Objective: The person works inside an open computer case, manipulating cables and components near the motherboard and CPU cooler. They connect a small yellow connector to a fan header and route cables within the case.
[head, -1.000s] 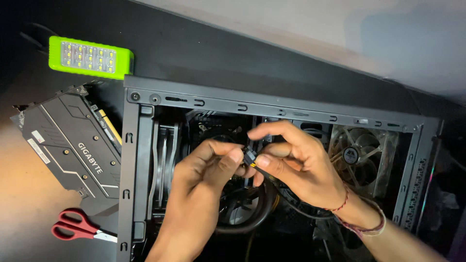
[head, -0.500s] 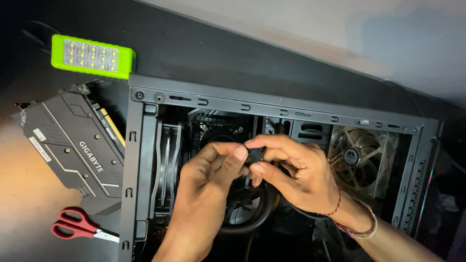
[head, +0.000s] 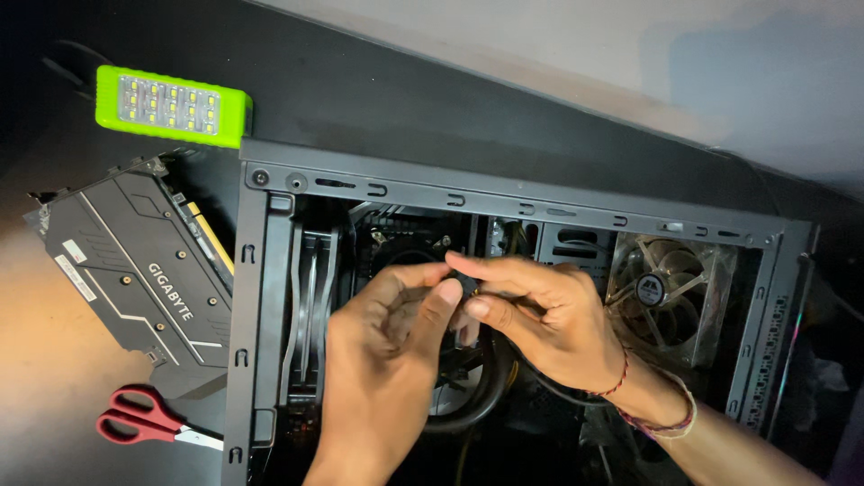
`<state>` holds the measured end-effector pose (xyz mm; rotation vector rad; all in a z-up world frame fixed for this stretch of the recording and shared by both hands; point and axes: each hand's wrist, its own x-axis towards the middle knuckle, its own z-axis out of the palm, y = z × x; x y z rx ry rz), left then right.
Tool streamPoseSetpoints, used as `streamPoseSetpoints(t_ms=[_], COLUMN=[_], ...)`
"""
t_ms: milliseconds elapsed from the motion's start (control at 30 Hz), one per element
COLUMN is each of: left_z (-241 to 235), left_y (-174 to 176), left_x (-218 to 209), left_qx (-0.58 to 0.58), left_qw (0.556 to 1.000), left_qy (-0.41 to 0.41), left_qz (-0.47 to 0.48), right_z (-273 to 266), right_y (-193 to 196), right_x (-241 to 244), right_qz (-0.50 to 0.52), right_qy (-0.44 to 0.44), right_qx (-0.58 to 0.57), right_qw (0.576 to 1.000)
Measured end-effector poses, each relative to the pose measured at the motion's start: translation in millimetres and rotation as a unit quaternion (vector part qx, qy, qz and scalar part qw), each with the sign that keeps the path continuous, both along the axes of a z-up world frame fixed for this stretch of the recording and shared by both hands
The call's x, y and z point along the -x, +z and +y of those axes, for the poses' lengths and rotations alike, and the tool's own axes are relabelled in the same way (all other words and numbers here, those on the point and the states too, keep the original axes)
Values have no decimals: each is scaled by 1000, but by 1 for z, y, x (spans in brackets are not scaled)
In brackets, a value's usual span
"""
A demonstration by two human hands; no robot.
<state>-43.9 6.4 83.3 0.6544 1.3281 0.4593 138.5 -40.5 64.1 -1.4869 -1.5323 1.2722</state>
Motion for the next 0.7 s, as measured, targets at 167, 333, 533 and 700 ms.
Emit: streamPoseSetpoints(t_ms=[167,333,533,700], left_z=[12,20,24,30], left_y=[10,19,23,30], left_x=[-5,-6,-5,-5], left_qx=[89,160,193,245], left_qw=[996,986,979,968], left_qy=[10,48,69,51], left_qz=[24,-26,10,29], right_z=[-8,-9,3,12], right_y=[-15,-22,-9,5], right_x=[1,3,8,9], right_qz=[-160,-229,-289,-347], right_qy=[11,5,46,95], right_qx=[-120,-250,-390,-414], right_qw=[980,941,873,836])
